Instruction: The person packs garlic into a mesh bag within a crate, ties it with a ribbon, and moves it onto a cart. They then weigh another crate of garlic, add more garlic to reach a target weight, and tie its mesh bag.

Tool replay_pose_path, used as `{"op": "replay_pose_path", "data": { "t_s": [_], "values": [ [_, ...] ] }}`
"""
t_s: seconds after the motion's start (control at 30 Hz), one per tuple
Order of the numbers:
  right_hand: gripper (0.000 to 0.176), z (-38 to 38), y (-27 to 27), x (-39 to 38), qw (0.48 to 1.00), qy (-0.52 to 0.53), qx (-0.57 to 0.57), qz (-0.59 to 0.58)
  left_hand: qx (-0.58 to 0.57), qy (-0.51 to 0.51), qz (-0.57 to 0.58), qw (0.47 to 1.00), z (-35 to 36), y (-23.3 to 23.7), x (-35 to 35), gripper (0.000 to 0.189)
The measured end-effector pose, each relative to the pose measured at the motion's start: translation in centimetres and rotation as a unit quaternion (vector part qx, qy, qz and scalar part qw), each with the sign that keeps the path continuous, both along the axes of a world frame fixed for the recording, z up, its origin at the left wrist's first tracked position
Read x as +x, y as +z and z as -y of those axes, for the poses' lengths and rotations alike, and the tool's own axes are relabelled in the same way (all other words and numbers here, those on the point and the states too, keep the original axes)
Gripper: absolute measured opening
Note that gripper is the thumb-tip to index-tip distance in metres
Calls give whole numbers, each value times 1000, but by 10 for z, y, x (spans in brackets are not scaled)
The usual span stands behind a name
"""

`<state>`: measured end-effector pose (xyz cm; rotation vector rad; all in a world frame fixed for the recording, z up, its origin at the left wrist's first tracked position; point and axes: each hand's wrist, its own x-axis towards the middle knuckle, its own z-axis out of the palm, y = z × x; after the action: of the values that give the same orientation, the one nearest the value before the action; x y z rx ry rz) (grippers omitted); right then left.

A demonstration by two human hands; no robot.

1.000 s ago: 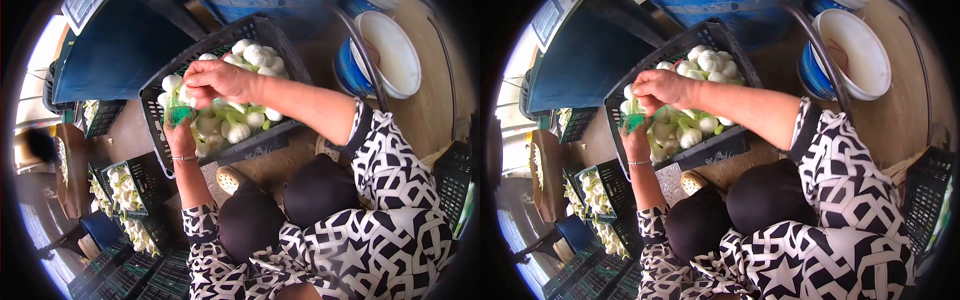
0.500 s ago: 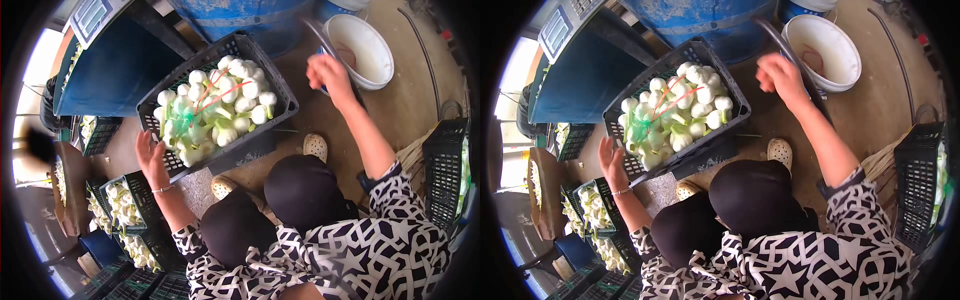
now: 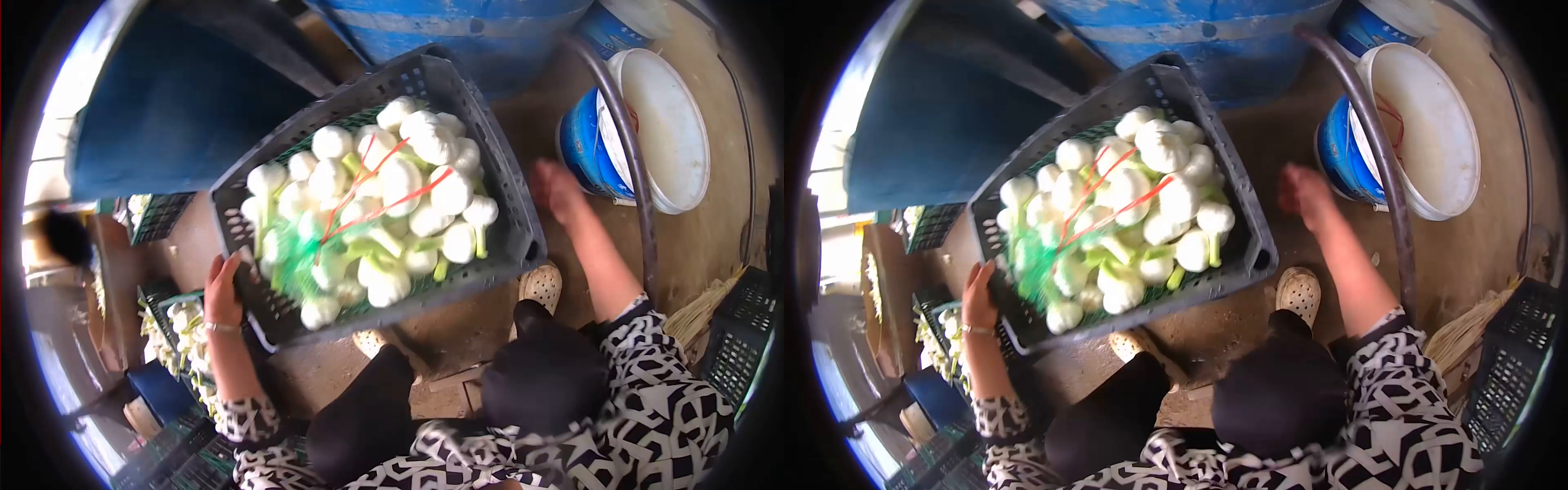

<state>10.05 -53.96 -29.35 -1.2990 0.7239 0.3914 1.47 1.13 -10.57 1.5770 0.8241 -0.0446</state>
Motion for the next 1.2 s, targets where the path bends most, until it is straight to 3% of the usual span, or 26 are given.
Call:
{"op": "replay_pose_path", "data": {
  "t_s": [0.07,0.1,0.13,0.17,0.2,0.23,0.27,0.3,0.33,0.4,0.5,0.6,0.77,0.8,0.83,0.87,0.9,0.93,0.97,1.0,1.03,1.07,1.13,1.2],
  "values": [
    [41,-15,69,32,989,11,113,99,126,-46,-49,990,-4,-6,6,22],
    [42,-25,97,37,981,99,116,117,134,-25,-27,990,-10,-13,6,29],
    [44,-43,123,32,975,155,60,148,248,-5,14,969,-31,-34,-6,32],
    [43,-57,139,31,937,257,-42,233,203,19,-25,979,-48,-35,-6,32],
    [35,-52,136,29,948,240,-15,207,361,-97,1,927,-97,-72,-24,38],
    [30,-75,145,24,930,232,-64,277,536,-200,3,820,-75,-30,-33,45],
    [32,-81,143,24,911,238,-173,289,599,-294,-48,743,-74,-20,-33,46],
    [37,-86,143,22,863,255,-294,322,412,-198,-104,883,-65,-12,-17,38],
    [35,-89,154,26,855,282,-320,295,363,-211,-103,902,-60,-58,-22,38],
    [29,-93,158,29,802,296,-396,336,324,-226,-128,910,-52,-120,-39,38],
    [27,-107,149,24,824,266,-385,319,324,-267,-182,889,-78,-173,-70,38],
    [24,-116,156,20,835,289,-388,262,368,-322,-220,844,-121,-183,-72,39],
    [24,-118,158,16,848,264,-400,227,523,-336,-235,747,-188,-102,-47,40],
    [23,-119,161,15,851,267,-400,211,490,-213,-115,837,-173,-102,-40,42],
    [22,-120,159,17,852,258,-400,219,641,-386,-216,627,-100,-51,-11,55],
    [21,-111,160,12,850,245,-408,226,501,-168,-213,822,-54,-45,-2,60],
    [21,-111,165,7,855,240,-413,203,424,-210,-300,829,-44,-26,11,49],
    [20,-110,172,5,857,224,-426,181,489,-128,-142,851,6,5,10,55],
    [23,-103,185,-7,855,214,-446,157,251,-55,-241,936,-6,19,19,51],
    [24,-92,203,-22,870,214,-422,140,255,-59,-232,937,1,39,21,40],
    [24,-83,231,-43,879,148,-424,157,212,-69,-196,955,22,81,18,42],
    [22,-69,276,-61,892,146,-407,127,262,-20,-176,949,62,119,22,39],
    [21,-48,334,-98,891,127,-431,63,315,-104,-236,913,75,187,33,59],
    [21,-26,389,-146,893,30,-442,76,266,-153,-197,931,139,266,45,50]
  ]
}}
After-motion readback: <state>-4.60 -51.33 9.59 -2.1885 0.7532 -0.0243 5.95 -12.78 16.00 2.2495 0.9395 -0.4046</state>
